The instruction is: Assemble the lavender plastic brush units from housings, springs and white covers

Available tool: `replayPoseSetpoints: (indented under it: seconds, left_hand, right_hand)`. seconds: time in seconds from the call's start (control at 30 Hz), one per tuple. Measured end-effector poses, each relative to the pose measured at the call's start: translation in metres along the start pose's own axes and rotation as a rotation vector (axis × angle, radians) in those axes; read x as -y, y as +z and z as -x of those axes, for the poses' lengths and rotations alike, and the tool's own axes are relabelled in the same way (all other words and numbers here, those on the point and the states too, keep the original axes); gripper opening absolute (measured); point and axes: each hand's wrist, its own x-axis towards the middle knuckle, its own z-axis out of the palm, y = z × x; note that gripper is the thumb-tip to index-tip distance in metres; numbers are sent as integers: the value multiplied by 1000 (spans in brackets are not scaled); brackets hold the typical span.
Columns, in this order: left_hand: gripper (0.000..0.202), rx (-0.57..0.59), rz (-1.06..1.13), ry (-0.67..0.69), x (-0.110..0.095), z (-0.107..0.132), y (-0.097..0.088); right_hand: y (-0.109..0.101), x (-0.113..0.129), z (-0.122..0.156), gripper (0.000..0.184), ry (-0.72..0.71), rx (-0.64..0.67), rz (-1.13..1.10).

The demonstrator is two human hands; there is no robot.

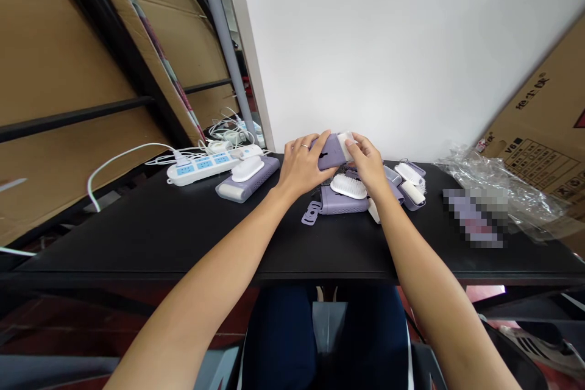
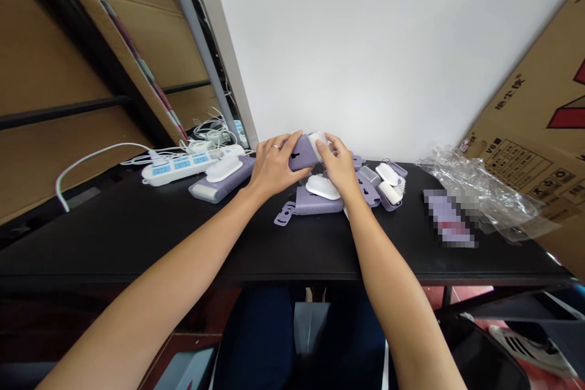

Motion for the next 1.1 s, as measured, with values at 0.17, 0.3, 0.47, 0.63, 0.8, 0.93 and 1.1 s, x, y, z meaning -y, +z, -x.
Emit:
replayPoseSetpoints:
  seconds: [0.17,0.3,0.47,0.63,0.8,0.93,1.1]
  left_hand:
    - [82,-10,18,-14,0,0,0]
    - [82,-7,7,-7,1,0,1]
    - [83,-17,0,2,1,0,1]
    - [82,-27,-3,10,0,0,1]
    - [82,-51,-12,22,-1,1,-1]
    - [80,-30,-6,21,-1,0,-1]
    - [83,-13,39,7,6,-4,4]
  right_hand:
    - [2,2,3,68,13,29,-24]
    - [3,2,4,68,8,15,-20]
    - [5,0,4,71,-4,-1,9]
    - [6,-1,3,70,-21,-24,39]
    - [6,-2,3,68,-36,-20,50]
    - [5,-1,4,67,-18,0,45]
    - [3,1,3,68,1,36,83]
